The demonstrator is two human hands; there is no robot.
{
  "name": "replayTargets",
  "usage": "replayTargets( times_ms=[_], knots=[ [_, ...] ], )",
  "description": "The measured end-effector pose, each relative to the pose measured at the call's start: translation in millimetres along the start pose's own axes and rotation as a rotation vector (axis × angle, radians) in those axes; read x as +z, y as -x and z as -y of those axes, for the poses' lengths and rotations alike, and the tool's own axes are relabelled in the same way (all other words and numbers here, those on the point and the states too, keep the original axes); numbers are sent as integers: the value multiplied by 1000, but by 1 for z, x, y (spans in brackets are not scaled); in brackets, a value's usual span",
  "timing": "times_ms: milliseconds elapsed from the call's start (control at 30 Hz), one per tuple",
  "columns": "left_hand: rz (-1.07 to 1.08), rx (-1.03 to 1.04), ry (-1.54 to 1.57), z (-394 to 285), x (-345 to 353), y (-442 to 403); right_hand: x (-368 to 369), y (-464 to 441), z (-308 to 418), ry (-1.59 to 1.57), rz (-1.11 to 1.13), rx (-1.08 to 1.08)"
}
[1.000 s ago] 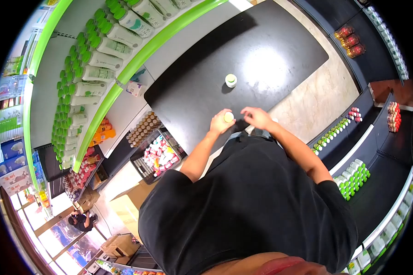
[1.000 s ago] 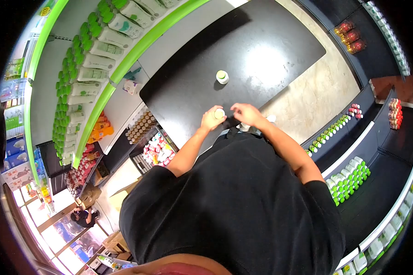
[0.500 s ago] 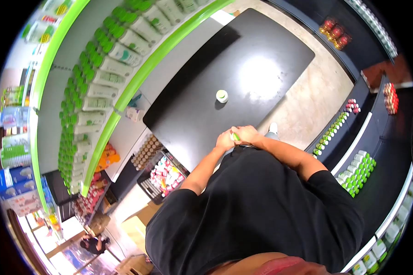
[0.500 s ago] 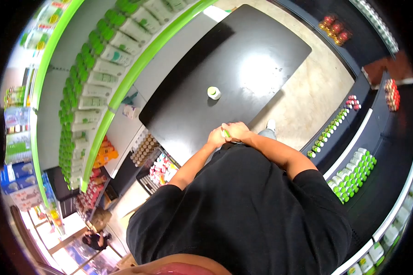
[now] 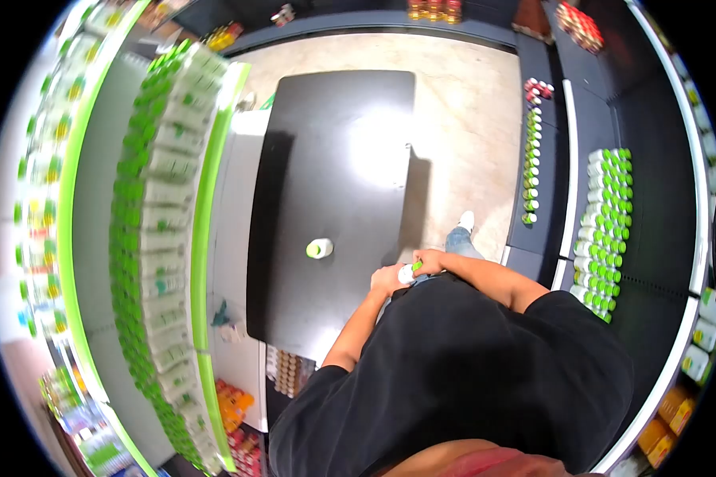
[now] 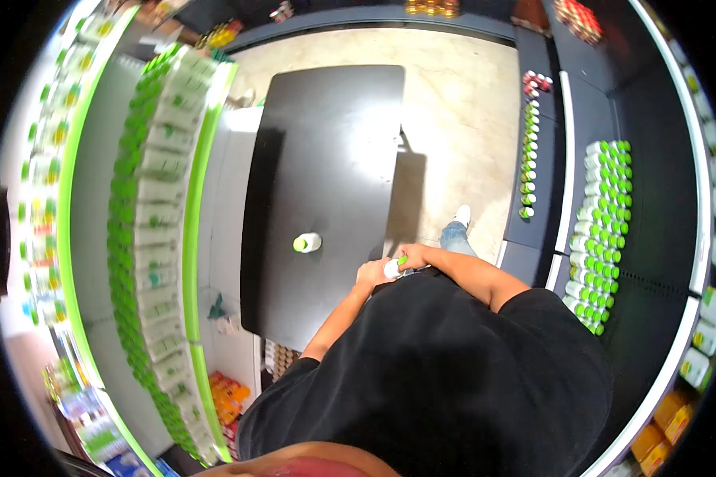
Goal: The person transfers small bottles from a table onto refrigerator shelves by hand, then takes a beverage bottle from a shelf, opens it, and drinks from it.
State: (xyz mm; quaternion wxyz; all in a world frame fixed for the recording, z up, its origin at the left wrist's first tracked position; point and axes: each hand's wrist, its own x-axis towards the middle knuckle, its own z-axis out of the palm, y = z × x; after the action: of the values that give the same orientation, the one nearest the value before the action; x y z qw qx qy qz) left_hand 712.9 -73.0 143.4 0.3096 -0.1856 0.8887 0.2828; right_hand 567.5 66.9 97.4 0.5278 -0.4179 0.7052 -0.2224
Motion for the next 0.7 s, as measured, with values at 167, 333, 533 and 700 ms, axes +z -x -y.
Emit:
replayTargets(
  times_ms=[167,333,533,700],
  knots=[
    [37,77,-130,-46,-25,-63,-74,17,-20,-93,66,96],
    [57,136,-177,-97,-48,-141,-147,35,-63,-221,6,103],
    [76,371,-200,-201,-104,-204,-244,87,-126,-366,-85,237],
    [137,424,-323,-269,-110,-278,-280,114,-191,-591,-239,260]
  ],
)
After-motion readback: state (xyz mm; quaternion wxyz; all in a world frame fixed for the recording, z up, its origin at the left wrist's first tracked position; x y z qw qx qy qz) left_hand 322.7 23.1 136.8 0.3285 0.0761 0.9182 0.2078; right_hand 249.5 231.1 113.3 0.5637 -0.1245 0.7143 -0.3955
